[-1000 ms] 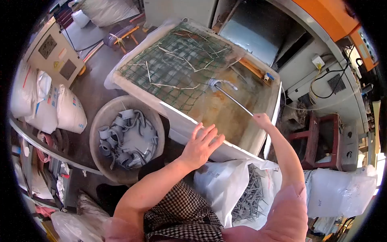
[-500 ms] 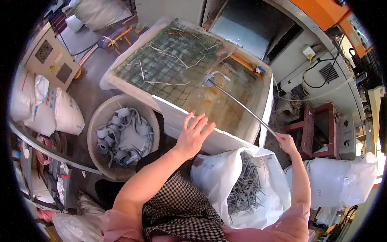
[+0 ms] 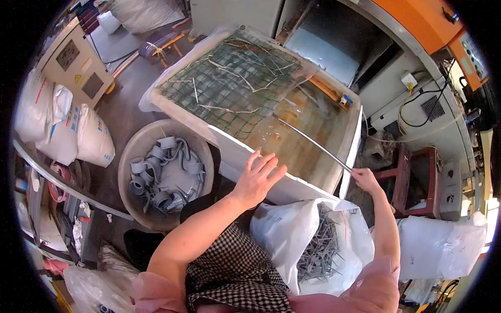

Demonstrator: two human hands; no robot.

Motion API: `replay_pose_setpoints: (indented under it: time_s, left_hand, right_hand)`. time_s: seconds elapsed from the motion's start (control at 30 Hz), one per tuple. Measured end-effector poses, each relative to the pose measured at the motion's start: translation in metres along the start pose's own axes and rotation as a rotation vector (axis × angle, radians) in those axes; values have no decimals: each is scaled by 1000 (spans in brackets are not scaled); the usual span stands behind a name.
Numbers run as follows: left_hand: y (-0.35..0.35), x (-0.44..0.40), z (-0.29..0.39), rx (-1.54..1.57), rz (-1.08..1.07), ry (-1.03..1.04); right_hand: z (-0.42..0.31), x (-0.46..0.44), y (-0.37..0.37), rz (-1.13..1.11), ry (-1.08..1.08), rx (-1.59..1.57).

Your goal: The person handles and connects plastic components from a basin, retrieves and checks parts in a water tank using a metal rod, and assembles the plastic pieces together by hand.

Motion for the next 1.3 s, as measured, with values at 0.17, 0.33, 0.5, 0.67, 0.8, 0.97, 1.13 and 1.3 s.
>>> replay_pose_setpoints:
  time_s: [0.17,0.33,0.5,0.67,0.8,0.97,1.13,1.3]
  left_hand:
    - [2,1,2,-8,10,5]
    - [6,-2,4,5,24,-17]
    - [1,-2,3,29,15,-15]
    - [2,-2,1,61,11,-7]
    - [0,-2,1,76,6,9]
    - [-2,-3,-1,69,-2,13]
    - [-1,-3,-2,66,3,13]
    - [1,-1,0,36,3,-4]
  right_hand:
    - [-15,36,-37,-41,85,1]
    - [-17,21,-2,-96,-34,36]
    - [-25,-3,23,-157,13,47]
    - [-46,-30,49,-203,-82,86]
    - [-70,-53,88,-264,10,151]
    - [-94,-62,102,-253,-89,165]
    - [-55,-29,36,-236,-28,122]
    - [-43,24,10,-175,27,-58]
Point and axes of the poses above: each hand's wrist, its own x-axis away from the middle knuckle, its own y-axis out of the palm, z = x × y, the point moved 9 cm from there along -x, towards the middle knuckle, and after that the axes turned 15 degrees about -x, right-handed, at the moved point
